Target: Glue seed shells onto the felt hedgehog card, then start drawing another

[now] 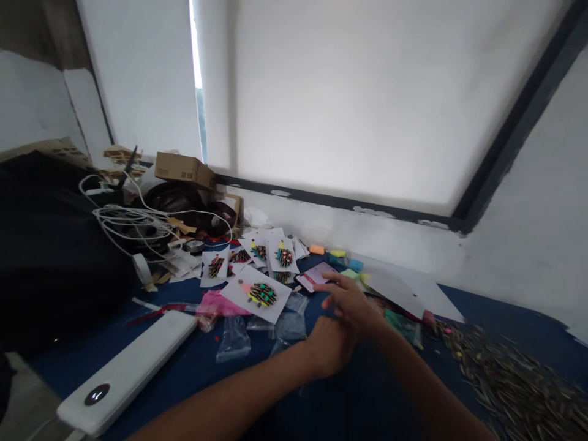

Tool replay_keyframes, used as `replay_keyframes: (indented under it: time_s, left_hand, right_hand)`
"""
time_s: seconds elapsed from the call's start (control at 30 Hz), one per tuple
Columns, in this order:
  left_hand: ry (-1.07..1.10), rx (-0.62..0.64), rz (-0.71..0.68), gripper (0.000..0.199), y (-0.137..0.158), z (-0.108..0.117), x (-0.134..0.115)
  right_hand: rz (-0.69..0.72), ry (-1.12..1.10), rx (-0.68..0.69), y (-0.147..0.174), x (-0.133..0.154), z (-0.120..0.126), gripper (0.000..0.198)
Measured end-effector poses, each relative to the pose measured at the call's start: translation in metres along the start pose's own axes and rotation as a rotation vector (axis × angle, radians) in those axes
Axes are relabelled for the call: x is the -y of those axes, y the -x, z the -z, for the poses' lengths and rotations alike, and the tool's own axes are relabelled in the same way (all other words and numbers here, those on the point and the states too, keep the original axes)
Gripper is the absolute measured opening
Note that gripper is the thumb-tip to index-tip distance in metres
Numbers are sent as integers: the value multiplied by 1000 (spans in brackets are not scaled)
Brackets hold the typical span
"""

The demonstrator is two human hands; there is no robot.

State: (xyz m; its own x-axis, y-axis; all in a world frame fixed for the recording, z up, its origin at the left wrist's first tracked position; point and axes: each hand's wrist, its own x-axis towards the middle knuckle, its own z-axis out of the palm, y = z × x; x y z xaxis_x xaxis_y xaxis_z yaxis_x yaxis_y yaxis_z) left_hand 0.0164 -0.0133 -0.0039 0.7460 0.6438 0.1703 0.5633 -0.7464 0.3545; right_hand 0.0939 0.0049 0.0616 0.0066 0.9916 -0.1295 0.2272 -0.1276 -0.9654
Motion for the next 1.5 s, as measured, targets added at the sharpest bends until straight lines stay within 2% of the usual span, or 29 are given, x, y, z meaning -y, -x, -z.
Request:
replay_keyframes:
  time_s: [0.13, 0.23, 0.47, 0.6, 0.7, 1.13, 1.27, 1.37, 1.5]
  left_hand:
    - [-102, -40, 7, 30, 0, -2, 1]
    - [-93, -69, -1, 29, 3, 0, 1]
    - [-9, -55, -5, 23, 6, 16, 1]
    - [-26, -95, 84, 23, 9, 20, 5]
    - [-41, -119, 97, 22, 10, 21, 9]
    - [-184, -195, 104, 23, 13, 17, 36]
    - [-199, -206, 54, 23, 12, 13, 40]
    - [-82, -242, 89, 23, 10, 16, 42]
    - [254, -356, 173, 27, 8, 26, 40]
  right_hand:
    - [14, 54, -45, 18, -14, 41, 20]
    - [54, 106, -71, 28, -26, 53, 17]
    - [214, 169, -174, 41, -40, 50, 28]
    - [248, 189, -256, 42, -45, 50, 33]
    - [245, 210, -285, 46, -52, 50, 33]
    - [229, 337, -230, 67, -77, 35, 28]
    - [231, 378, -201, 69, -80, 32, 27]
    - [236, 389, -193, 68, -81, 32, 28]
    - [230, 380, -192, 65, -82, 35, 32]
